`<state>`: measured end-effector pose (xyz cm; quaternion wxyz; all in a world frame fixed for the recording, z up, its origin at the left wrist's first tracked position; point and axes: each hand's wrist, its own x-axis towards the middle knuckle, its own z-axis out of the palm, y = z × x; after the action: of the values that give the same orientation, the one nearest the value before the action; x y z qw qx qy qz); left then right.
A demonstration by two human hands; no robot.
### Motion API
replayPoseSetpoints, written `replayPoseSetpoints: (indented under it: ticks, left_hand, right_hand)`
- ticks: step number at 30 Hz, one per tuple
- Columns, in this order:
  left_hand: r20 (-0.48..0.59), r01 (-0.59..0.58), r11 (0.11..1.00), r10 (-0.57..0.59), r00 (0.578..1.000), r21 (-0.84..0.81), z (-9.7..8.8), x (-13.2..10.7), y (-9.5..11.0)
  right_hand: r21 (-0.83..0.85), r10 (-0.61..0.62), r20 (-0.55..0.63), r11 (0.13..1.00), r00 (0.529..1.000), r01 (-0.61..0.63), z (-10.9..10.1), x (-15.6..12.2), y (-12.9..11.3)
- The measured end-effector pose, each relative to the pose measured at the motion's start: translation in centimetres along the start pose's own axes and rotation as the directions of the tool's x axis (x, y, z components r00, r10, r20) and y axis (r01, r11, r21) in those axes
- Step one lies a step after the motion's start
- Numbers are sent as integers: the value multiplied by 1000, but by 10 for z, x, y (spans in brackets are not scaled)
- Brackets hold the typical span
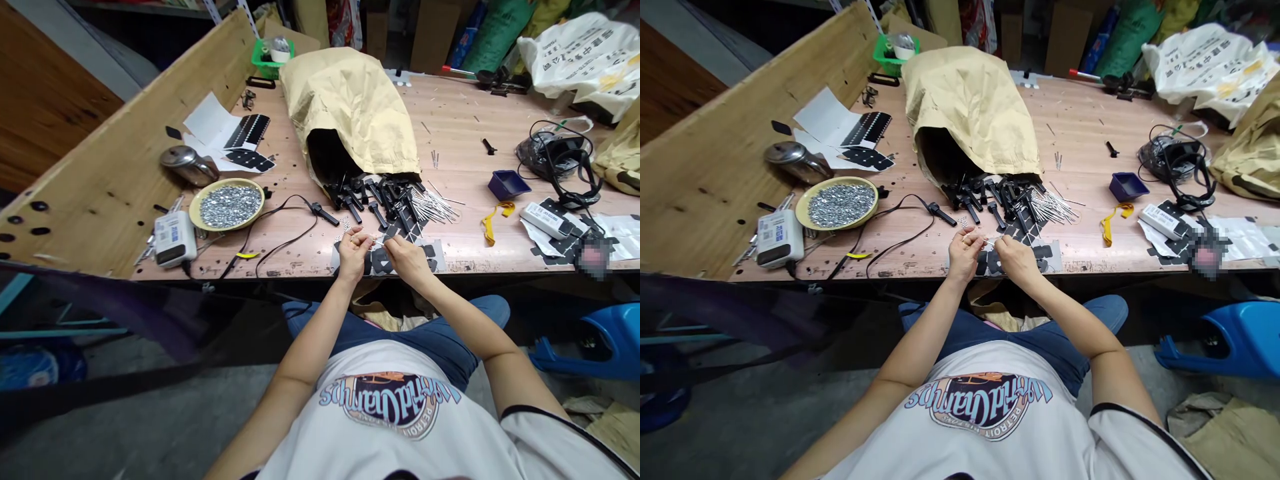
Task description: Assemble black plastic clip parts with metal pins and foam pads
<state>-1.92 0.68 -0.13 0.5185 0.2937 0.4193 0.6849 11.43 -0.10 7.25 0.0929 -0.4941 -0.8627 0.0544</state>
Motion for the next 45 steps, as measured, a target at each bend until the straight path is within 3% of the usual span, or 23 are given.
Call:
replayPoseSetpoints:
  ticks: [4,8,10,13,15,20,24,28,30,32,35,37,39,45]
  left_hand:
    - [30,-127,986,124,992,110,0,-4,3]
    - [81,-178,969,166,983,174,-2,-8,6]
    - [107,-186,963,168,980,194,-2,-10,8]
    - [163,-199,960,168,972,195,-1,-12,11]
    - [202,-203,960,163,966,194,0,-13,13]
    - [267,-178,966,124,956,189,-1,-17,16]
    - [310,-163,971,103,945,174,-1,-20,16]
    - [336,-148,978,92,937,144,0,-20,16]
    - [313,-129,982,80,946,139,0,-20,15]
    - [281,-107,984,62,958,145,0,-19,13]
    - [279,-80,986,37,960,147,1,-21,10]
    - [293,-72,987,26,956,146,2,-23,10]
    - [305,-64,987,17,952,147,3,-24,11]
    - [271,-64,987,23,962,145,2,-22,9]
  right_hand:
    - [236,64,56,969,996,-75,2,0,4]
    - [593,63,185,789,981,-163,5,-1,9]
    - [680,77,160,715,984,-167,7,-3,10]
    - [693,143,14,712,990,-112,6,-7,11]
    - [697,152,-4,709,988,-106,5,-9,11]
    - [796,99,225,555,969,-242,1,-11,13]
    - [860,144,297,390,944,-330,6,-11,14]
    - [882,55,396,256,917,-396,8,-14,17]
    - [895,43,325,308,945,-322,7,-19,20]
    - [865,57,166,471,984,-173,6,-27,22]
    - [673,55,-46,740,997,-10,7,-40,22]
    - [569,51,-84,822,995,6,9,-45,21]
    - [541,62,-68,841,996,-16,11,-48,19]
    - [619,134,-24,780,991,-90,12,-49,16]
